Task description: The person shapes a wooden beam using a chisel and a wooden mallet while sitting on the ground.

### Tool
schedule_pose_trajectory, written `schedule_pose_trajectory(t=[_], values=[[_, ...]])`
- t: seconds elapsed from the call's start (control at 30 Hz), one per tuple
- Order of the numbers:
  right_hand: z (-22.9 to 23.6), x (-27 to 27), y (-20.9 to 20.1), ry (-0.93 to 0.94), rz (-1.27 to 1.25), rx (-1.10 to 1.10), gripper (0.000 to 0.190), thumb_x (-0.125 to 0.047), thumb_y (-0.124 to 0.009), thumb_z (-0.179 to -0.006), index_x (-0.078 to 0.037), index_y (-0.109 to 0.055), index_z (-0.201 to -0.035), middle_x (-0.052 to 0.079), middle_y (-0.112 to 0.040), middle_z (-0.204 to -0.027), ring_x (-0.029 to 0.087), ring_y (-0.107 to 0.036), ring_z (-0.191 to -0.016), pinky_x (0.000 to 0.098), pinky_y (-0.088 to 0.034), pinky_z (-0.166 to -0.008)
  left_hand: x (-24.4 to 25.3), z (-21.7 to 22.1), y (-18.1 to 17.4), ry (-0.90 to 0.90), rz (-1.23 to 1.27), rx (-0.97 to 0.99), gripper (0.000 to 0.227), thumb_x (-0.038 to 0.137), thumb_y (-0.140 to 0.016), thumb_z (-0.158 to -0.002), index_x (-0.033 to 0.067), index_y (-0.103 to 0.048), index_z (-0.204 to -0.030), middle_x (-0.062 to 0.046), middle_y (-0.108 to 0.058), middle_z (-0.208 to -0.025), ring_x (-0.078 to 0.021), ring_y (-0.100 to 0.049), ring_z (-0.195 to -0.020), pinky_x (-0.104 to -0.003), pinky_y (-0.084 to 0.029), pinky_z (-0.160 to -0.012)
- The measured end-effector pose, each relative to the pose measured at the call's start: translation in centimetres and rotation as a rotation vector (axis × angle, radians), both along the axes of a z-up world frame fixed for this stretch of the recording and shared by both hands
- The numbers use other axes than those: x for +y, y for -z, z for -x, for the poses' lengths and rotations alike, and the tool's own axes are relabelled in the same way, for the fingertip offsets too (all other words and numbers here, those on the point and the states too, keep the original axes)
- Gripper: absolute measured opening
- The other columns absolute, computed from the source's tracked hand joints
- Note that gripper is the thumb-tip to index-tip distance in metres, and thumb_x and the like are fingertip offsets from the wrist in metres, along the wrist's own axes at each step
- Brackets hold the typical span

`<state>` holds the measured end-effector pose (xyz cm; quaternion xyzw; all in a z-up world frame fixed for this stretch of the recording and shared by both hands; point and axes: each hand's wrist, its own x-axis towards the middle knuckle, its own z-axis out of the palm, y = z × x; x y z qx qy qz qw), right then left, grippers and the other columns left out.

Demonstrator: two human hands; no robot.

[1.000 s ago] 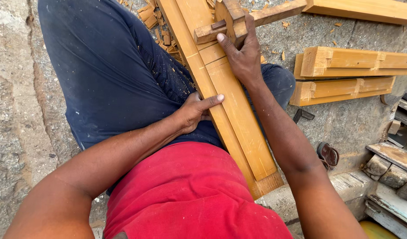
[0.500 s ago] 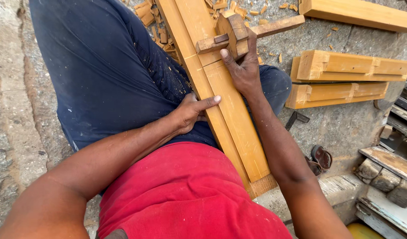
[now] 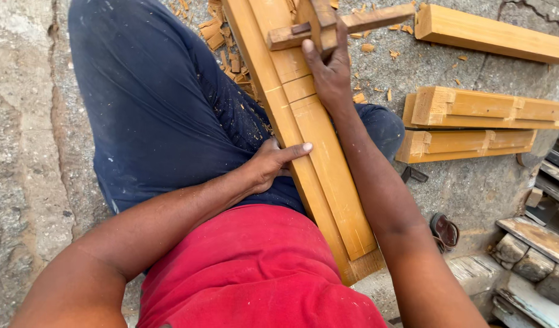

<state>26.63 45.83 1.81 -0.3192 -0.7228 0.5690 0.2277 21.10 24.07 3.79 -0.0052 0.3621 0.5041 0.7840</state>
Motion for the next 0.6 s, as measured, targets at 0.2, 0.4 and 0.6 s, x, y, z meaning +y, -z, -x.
schedule_pose_trajectory(t=[0.2, 0.4, 0.6], values=[[-1.5, 0.3, 1.7, 0.179, 0.074, 0.142, 0.071, -0.021, -0.068, -0.112, -0.008, -0.021, -0.163, 0.013, -0.057, -0.145, 0.020, -0.057, -0.133, 0.0348, -0.051, -0.114, 6.1, 3.3, 1.9, -0.540, 0.198, -0.106, 0.076, 0.048, -0.070, -0.088, -0.0053, -0.056, -0.140, -0.023, -0.067, -0.129, -0.0360, -0.067, -0.114, -0.052, -0.055, -0.097], [-1.0, 0.3, -0.1, 0.177, 0.101, 0.115, 0.064, -0.021, -0.063, -0.113, -0.004, -0.025, -0.162, 0.015, -0.056, -0.144, 0.022, -0.058, -0.133, 0.0380, -0.054, -0.114, 16.4, 13.5, 6.2, -0.573, 0.712, 0.371, 0.096, 0.062, -0.051, -0.098, -0.0013, -0.007, -0.156, -0.027, -0.036, -0.152, -0.0391, -0.044, -0.135, -0.060, -0.041, -0.108], [2.9, 4.1, -1.4, 0.050, 0.040, -0.119, 0.063, -0.030, -0.060, -0.112, -0.012, -0.025, -0.161, 0.014, -0.055, -0.143, 0.022, -0.059, -0.132, 0.0371, -0.055, -0.110, 21.3, 18.2, 9.8, -0.442, 0.778, 0.690, 0.080, 0.061, -0.034, -0.097, -0.0021, -0.036, -0.147, -0.026, -0.060, -0.136, -0.0402, -0.064, -0.121, -0.054, -0.054, -0.099]])
